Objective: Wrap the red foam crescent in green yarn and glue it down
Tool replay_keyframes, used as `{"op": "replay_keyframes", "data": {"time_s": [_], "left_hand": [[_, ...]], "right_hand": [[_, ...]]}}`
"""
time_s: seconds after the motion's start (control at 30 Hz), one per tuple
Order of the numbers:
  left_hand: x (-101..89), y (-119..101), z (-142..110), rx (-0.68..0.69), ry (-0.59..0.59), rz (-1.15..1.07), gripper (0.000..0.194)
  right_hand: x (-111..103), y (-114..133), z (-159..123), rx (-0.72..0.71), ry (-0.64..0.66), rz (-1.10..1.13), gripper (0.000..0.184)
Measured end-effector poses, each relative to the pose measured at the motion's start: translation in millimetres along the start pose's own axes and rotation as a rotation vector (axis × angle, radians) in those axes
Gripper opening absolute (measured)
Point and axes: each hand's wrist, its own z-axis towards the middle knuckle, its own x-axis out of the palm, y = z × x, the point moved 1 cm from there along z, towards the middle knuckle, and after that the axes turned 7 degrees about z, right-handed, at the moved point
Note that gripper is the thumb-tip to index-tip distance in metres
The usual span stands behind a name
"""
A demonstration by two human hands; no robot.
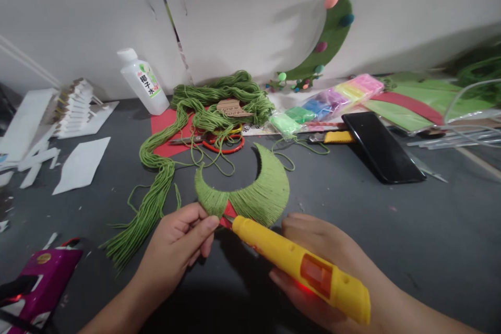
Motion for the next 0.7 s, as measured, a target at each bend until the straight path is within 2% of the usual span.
{"op": "replay_keyframes", "data": {"time_s": [0.3,0.5,0.57,0.7], "left_hand": [[-1.1,4,1,-0.005,0.0,0.064,0.033],[-0.9,-1,-2,0.154,-0.064,0.282,0.036],[-0.9,1,-1,0.118,-0.057,0.255,0.036],[-2.7,6,6,-0.024,-0.027,0.011,0.036]], "right_hand": [[-7,9,1,-0.01,-0.004,-0.03,0.016],[-5,10,4,0.031,0.051,-0.17,0.017],[-12,15,3,-0.003,0.058,-0.166,0.014],[-39,22,-7,-0.021,0.044,-0.169,0.011]]}}
